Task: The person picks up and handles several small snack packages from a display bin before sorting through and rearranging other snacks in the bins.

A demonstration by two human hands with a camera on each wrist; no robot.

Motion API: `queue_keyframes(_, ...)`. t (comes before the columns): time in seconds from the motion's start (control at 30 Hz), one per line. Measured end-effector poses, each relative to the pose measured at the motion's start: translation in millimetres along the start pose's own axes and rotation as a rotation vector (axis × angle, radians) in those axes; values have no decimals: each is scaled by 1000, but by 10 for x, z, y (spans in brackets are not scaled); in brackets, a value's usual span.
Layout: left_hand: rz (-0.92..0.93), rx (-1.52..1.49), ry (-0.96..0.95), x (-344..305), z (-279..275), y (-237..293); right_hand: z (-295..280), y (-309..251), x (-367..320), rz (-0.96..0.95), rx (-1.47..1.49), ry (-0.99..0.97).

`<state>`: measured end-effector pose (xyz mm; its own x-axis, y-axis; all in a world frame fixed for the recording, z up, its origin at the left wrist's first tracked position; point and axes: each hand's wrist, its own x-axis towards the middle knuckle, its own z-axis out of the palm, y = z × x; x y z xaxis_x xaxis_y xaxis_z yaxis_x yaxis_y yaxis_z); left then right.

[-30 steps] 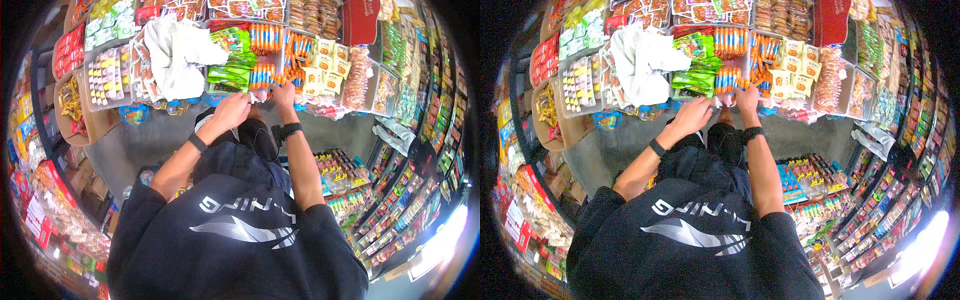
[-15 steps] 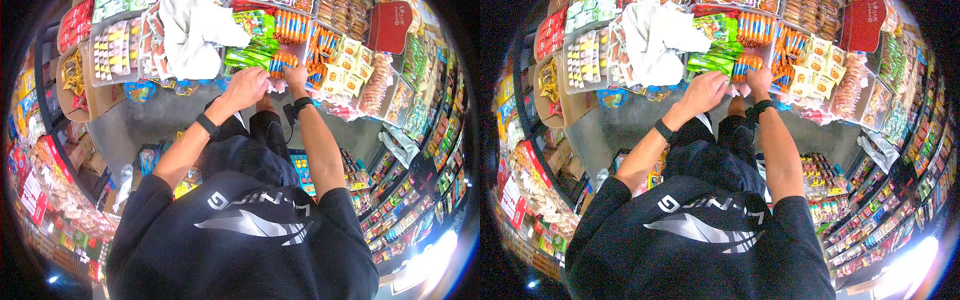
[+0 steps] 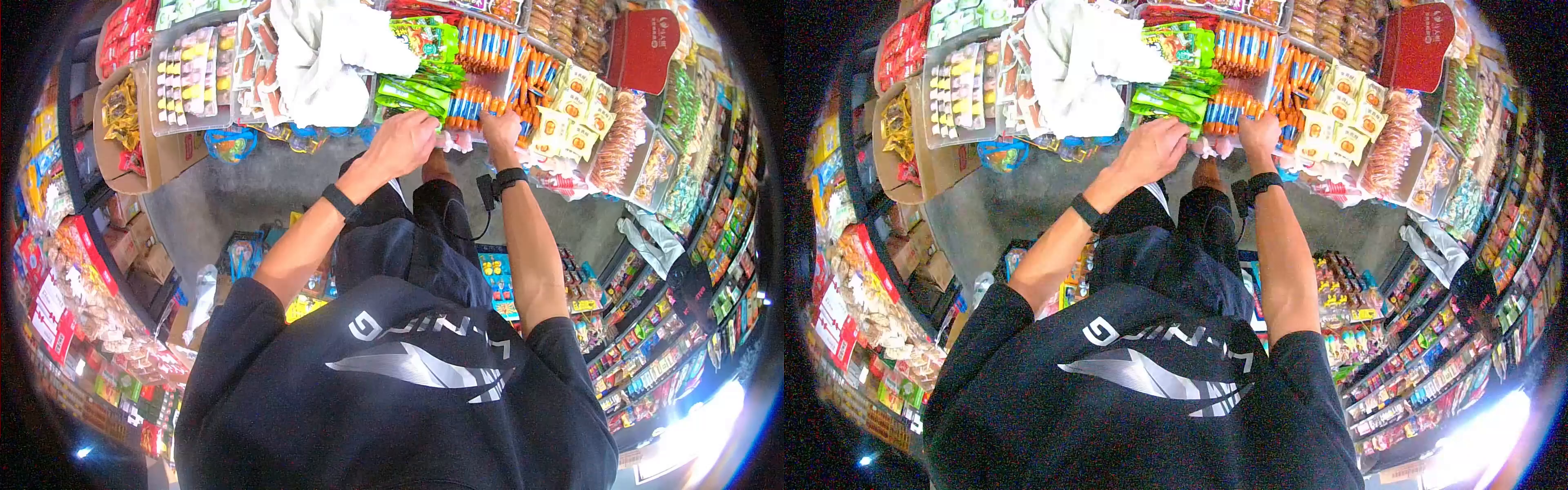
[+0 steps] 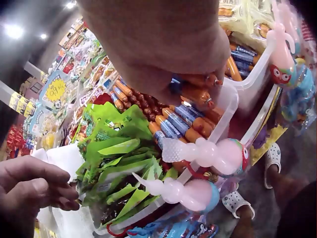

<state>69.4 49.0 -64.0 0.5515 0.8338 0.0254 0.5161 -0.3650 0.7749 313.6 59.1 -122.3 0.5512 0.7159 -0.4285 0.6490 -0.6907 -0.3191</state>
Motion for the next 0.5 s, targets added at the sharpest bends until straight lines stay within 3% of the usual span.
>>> queue_keyframes(0.3,-28,29,-52,-30,-7,-114,145,283,152,-9,53,24)
queue_keyframes(0.37,-25,33,-34,-60,-36,-133,162,386,210,11,40,-69)
queue_keyframes(0.5,-42,60,-43,-95,-83,-169,-54,117,50,27,-82,-81)
